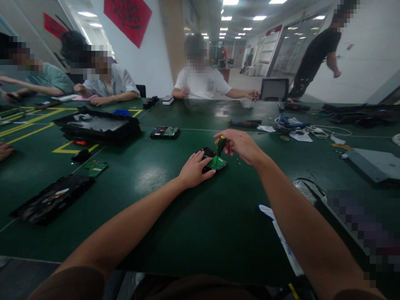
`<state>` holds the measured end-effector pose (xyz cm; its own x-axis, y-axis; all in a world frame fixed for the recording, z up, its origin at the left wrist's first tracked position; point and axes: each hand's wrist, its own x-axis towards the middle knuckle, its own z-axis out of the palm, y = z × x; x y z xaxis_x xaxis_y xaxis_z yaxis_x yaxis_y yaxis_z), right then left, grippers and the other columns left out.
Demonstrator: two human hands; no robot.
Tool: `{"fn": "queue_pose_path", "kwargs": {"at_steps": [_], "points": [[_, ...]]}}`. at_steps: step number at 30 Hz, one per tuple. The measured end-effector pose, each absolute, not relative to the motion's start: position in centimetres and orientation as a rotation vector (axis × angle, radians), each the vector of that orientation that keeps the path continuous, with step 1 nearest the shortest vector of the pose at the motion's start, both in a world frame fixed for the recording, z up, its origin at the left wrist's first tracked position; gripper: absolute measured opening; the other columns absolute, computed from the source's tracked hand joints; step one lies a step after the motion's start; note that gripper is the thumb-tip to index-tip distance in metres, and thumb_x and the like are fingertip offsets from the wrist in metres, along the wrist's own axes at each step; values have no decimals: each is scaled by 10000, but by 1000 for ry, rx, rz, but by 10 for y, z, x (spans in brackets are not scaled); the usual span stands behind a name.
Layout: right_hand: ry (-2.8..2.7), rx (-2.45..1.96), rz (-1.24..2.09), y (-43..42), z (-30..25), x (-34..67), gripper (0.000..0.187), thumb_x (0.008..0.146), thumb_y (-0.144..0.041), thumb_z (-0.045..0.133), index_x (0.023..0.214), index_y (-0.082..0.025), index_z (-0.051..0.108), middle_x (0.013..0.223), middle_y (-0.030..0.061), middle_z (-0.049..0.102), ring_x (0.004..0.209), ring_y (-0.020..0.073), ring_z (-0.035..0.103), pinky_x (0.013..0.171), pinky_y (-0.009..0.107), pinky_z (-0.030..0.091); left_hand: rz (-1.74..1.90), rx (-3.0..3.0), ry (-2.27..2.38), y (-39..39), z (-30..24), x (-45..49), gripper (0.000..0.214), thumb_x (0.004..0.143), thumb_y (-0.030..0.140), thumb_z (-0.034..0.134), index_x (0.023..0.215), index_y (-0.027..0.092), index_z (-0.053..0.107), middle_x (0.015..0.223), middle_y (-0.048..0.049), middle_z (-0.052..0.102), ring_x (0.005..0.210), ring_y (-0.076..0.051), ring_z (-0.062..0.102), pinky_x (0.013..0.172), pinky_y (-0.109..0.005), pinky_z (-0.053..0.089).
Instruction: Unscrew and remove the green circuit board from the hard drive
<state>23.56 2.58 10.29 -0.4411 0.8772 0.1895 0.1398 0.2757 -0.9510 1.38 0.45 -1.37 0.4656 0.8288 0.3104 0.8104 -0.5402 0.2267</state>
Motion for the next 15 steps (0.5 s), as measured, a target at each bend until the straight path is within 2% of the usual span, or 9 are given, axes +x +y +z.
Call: {"fn": "queue_pose_path", "kwargs": {"at_steps": [3,7,15], "points": [[-1808,-943,1163,26,103,236,289,963,-459,604,1085,-235,740,914,44,708,620,114,559,495,264,388,597,2649,1478,5,-14,14,650,954,621,562,1481,240,552,1649,-123,398,1556,-335,312,1270,-540,263],[-1806,-971,1070,26,102,237,274,919,-493,689,956,-223,711,758,11,630,618,116,551,508,262,397,592,2645,1478,5,-13,14,655,960,626,548,1482,232,550,1651,-128,392,1559,-337,305,1270,-541,262],[-1796,-946,1126,21,106,234,282,918,-493,686,945,-218,632,1027,62,753,584,95,555,466,262,384,588,2649,1480,5,-13,14,658,956,627,555,1484,235,547,1646,-129,402,1557,-338,308,1267,-547,262]]}}
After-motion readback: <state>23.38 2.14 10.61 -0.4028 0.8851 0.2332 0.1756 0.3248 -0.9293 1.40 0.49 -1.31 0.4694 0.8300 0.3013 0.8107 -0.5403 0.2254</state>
